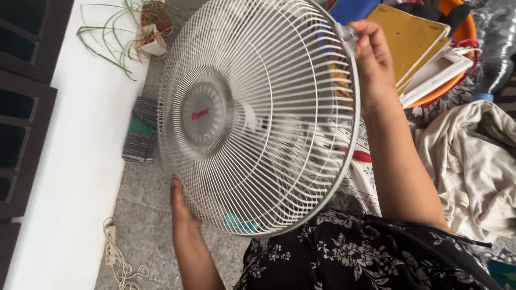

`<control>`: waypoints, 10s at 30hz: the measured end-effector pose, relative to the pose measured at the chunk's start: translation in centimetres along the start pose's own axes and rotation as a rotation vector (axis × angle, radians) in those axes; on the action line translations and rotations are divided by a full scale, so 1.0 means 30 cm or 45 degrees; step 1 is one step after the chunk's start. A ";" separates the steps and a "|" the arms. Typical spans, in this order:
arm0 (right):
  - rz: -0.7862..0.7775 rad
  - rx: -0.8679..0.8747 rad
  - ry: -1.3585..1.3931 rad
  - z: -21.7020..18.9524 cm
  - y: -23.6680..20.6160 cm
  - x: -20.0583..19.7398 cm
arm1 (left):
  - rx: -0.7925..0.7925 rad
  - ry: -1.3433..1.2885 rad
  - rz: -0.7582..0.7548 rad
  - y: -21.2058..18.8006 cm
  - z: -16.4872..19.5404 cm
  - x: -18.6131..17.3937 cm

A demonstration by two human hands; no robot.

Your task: The person services a table fan while seated on the floor next to a bed. They use a red-handled screwdriver to unscrew and loosen the fasteners holding the front grille to the fan housing, reposition the fan repeatedly, and work on the grille clips, at one point handling a small plastic-wrapped part against the grille.

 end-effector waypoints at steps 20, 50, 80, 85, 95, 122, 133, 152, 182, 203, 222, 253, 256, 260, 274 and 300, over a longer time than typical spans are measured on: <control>-0.014 -0.345 -0.320 -0.082 -0.287 0.239 | -0.164 -0.016 -0.310 0.264 0.051 0.049; -0.106 -0.228 -0.652 -0.020 -0.183 0.406 | 1.712 0.916 -0.763 -0.267 0.483 0.269; -0.250 -0.208 -0.565 -0.006 -0.161 0.331 | 1.850 1.284 -0.801 -0.339 0.437 0.625; -0.229 -0.261 -0.556 -0.005 -0.145 0.348 | 1.857 1.215 -0.811 -0.331 0.446 0.640; -0.195 -0.229 -0.743 -0.028 -0.165 0.338 | 1.907 1.141 -0.874 -0.336 0.450 0.626; -0.454 -0.456 -0.875 0.020 -0.027 0.245 | 1.775 1.186 -0.879 -0.317 0.484 0.677; -0.797 0.211 -0.402 0.249 0.550 0.347 | 1.721 1.163 -0.871 -0.314 0.493 0.701; -0.719 0.245 -0.606 0.319 0.543 0.337 | 1.689 1.196 -0.918 -0.262 0.513 0.754; -0.027 0.350 -1.989 0.098 -0.554 -0.300 | 1.892 1.056 -1.091 -0.307 0.503 0.701; 0.332 -0.744 -1.742 -0.023 -0.500 0.453 | 2.051 0.923 -1.158 -0.212 0.489 0.633; 0.452 -0.720 -1.741 0.034 -0.476 0.483 | 1.984 0.932 -1.158 -0.213 0.493 0.626; 0.538 -0.624 -1.695 0.027 -0.493 0.517 | 1.945 0.901 -1.134 -0.204 0.500 0.623; 0.521 -0.668 -1.645 0.031 -0.493 0.514 | 1.932 0.907 -1.135 -0.205 0.496 0.623; 0.521 -0.662 -1.638 0.034 -0.500 0.513 | 1.916 0.907 -1.134 -0.205 0.497 0.622; 0.532 -0.595 -1.541 0.028 -0.501 0.511 | 1.923 0.904 -1.133 -0.208 0.496 0.622; 0.675 -0.130 -1.148 -0.032 -0.432 0.593 | 1.922 0.922 -1.092 -0.231 0.513 0.623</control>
Point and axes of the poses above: each hand's wrist, its own y-axis towards the middle knuckle, its own x-axis out of the palm, z = x × y, the point moved 1 cm from there along y, towards the middle knuckle, and after that the axes turned 2 degrees about z, right-handed, at the moved point
